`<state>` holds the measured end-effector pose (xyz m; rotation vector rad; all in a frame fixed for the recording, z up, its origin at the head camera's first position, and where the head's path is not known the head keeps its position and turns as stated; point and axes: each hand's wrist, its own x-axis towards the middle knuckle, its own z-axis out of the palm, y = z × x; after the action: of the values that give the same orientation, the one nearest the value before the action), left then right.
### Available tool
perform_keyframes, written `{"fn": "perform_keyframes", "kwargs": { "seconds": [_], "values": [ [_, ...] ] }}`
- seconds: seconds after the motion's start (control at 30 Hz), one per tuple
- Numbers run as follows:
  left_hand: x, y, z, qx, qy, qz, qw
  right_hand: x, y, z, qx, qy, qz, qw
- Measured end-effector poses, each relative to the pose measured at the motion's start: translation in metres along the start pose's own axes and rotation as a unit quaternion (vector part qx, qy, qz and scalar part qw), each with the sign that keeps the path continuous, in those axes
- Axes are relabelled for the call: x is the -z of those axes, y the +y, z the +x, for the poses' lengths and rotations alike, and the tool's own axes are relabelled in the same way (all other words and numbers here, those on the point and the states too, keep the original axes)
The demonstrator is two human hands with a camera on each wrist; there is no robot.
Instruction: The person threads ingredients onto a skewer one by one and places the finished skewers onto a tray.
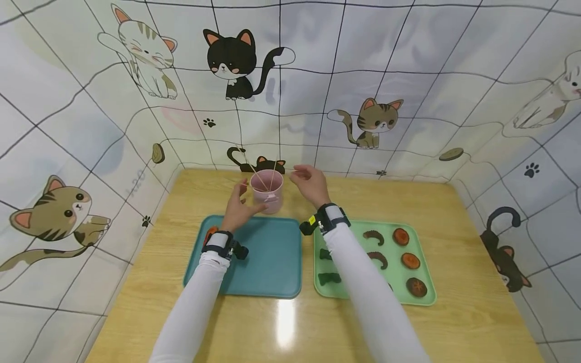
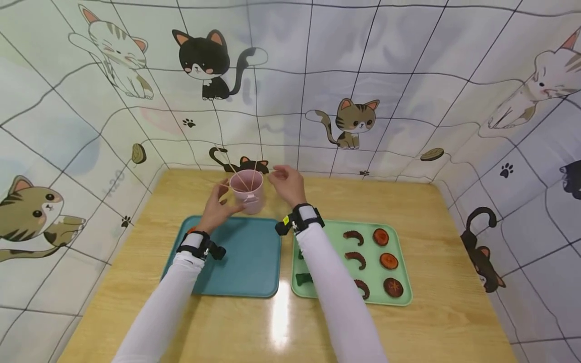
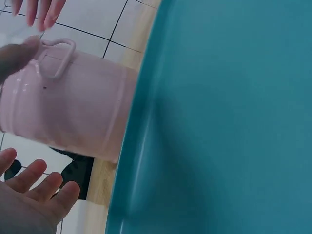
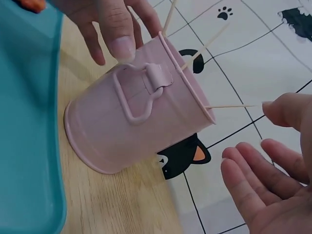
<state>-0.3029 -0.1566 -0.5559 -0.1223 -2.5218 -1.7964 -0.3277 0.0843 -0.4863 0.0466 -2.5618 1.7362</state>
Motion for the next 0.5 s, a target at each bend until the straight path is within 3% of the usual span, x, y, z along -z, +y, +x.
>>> {"fn": "perform_keyframes", "kwargs": {
  "seconds": [0.27, 0.5],
  "values": [
    [-0.013, -0.005, 0.017, -0.032, -0.018, -0.032, 0.9988, -0.019, -0.001, 0.031, -0.016, -0.018, 0.002, 1.000],
    [-0.023, -0.003, 0.021, -0.016, -0.011, -0.058, 0.9981, -0.030, 0.001, 0.049, -0.034, -0.028, 0.012, 0.999]
  ]
}}
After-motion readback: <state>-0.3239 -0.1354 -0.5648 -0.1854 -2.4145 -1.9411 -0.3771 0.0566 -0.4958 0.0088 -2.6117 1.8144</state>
